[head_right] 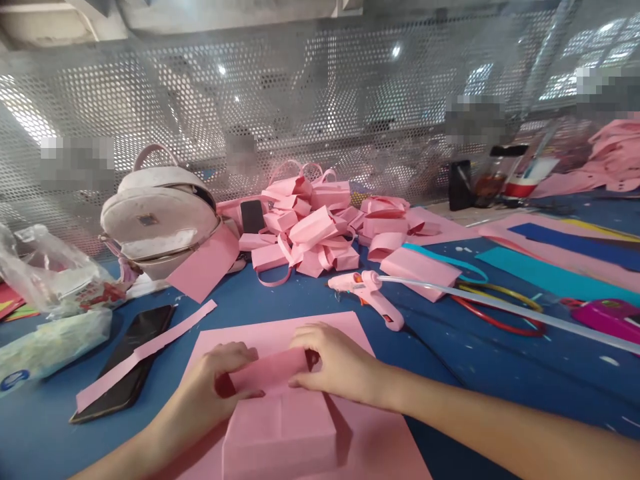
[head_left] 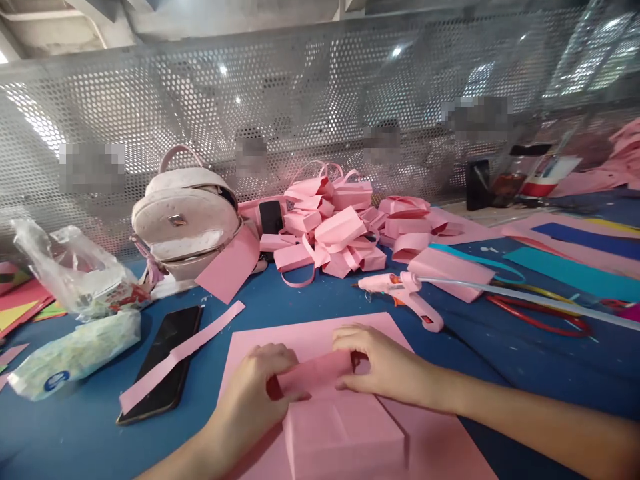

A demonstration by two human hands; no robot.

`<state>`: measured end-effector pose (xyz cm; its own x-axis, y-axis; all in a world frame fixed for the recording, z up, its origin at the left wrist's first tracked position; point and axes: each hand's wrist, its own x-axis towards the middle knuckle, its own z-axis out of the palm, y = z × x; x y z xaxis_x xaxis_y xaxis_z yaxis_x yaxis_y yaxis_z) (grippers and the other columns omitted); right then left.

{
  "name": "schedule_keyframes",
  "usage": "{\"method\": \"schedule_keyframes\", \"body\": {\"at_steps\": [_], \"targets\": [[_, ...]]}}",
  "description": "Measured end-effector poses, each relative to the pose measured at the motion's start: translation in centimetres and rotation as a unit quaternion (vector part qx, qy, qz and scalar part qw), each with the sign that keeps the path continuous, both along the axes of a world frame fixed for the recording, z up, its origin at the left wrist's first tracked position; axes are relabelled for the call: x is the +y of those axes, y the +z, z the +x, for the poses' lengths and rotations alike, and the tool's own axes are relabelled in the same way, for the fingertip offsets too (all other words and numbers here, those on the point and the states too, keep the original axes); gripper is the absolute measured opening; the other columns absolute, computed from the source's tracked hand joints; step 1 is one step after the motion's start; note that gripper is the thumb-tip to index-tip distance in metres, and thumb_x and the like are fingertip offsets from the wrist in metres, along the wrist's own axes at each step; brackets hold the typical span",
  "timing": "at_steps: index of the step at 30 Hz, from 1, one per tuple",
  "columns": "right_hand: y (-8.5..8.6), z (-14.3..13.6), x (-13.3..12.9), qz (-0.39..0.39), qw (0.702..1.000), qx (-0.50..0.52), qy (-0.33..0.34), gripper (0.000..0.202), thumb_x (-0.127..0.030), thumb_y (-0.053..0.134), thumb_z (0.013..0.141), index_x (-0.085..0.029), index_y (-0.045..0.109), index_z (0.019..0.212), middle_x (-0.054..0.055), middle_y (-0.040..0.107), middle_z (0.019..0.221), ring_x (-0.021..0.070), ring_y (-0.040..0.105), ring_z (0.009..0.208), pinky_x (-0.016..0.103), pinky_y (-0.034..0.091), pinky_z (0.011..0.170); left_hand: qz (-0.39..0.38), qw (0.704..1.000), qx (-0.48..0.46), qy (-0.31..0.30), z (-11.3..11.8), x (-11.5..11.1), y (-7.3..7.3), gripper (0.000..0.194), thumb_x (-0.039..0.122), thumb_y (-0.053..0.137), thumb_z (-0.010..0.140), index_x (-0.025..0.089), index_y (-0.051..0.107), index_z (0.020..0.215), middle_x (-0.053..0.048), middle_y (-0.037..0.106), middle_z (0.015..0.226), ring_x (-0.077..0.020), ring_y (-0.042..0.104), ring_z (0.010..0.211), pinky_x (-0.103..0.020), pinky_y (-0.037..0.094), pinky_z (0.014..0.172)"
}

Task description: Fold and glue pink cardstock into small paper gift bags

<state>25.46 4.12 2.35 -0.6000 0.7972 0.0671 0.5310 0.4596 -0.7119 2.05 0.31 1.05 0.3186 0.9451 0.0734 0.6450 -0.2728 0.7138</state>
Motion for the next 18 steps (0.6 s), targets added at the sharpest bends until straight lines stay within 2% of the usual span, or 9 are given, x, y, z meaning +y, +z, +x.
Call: {"method": "schedule_keyframes", "body": {"at_steps": [4,7,11,15,18], "targets": [[-0.2,0.0,0.1,-0.016,1.000,0.016,0.009,0.029,-0.003,0.084,0.067,-0.016,0.058,0.061,-0.005,0.053,0.068,0.0140,0.050,0.074,0.024,0.035,0.067,-0.028,0.998,-0.040,-0.031,0.0,0.0,0.5,0.015,0.009,0.077,0.079,0.022,0.076,0.072,0.000,0.071,0.081,-0.0181,0.061,0.081,-0.031,0.039,0.081],[-0.5,-0.1,0.1,-0.019,0.998,0.046,0.032,0.018,-0.002,0.081,0.071,-0.018,0.073,0.069,-0.004,0.055,0.068,0.0143,0.053,0.075,0.025,0.037,0.071,-0.046,0.997,-0.044,-0.041,0.1,0.0,0.7,0.022,0.006,0.075,0.080,0.027,0.080,0.075,0.002,0.070,0.078,-0.0173,0.061,0.079,-0.031,0.038,0.080],[-1.3,-0.2,0.3,-0.009,0.995,0.077,0.069,0.036,0.009,0.073,0.069,-0.024,0.081,0.079,-0.004,0.056,0.069,0.0131,0.053,0.074,0.025,0.038,0.074,-0.046,0.997,-0.038,-0.045,0.1,0.0,0.2,0.032,0.000,0.072,0.077,0.031,0.081,0.080,0.002,0.070,0.082,-0.0167,0.063,0.081,-0.031,0.039,0.078],[-1.7,0.1,1.0,0.020,0.990,0.069,0.118,0.031,0.005,0.075,0.071,-0.023,0.082,0.083,-0.002,0.059,0.073,0.0138,0.053,0.074,0.026,0.038,0.072,0.047,0.993,-0.020,-0.103,-0.4,0.2,-0.6,0.046,-0.009,0.058,0.072,0.029,0.080,0.084,0.001,0.068,0.083,-0.0152,0.061,0.080,-0.029,0.040,0.074],[-1.2,0.6,1.6,0.061,0.983,0.026,0.173,0.033,0.002,0.068,0.079,-0.024,0.082,0.092,0.000,0.061,0.078,0.0152,0.052,0.076,0.027,0.039,0.069,0.161,0.970,0.034,-0.179,-1.1,0.6,-0.5,0.048,-0.005,0.052,0.075,0.030,0.077,0.099,-0.002,0.066,0.085,-0.0174,0.058,0.077,-0.029,0.038,0.067]]}}
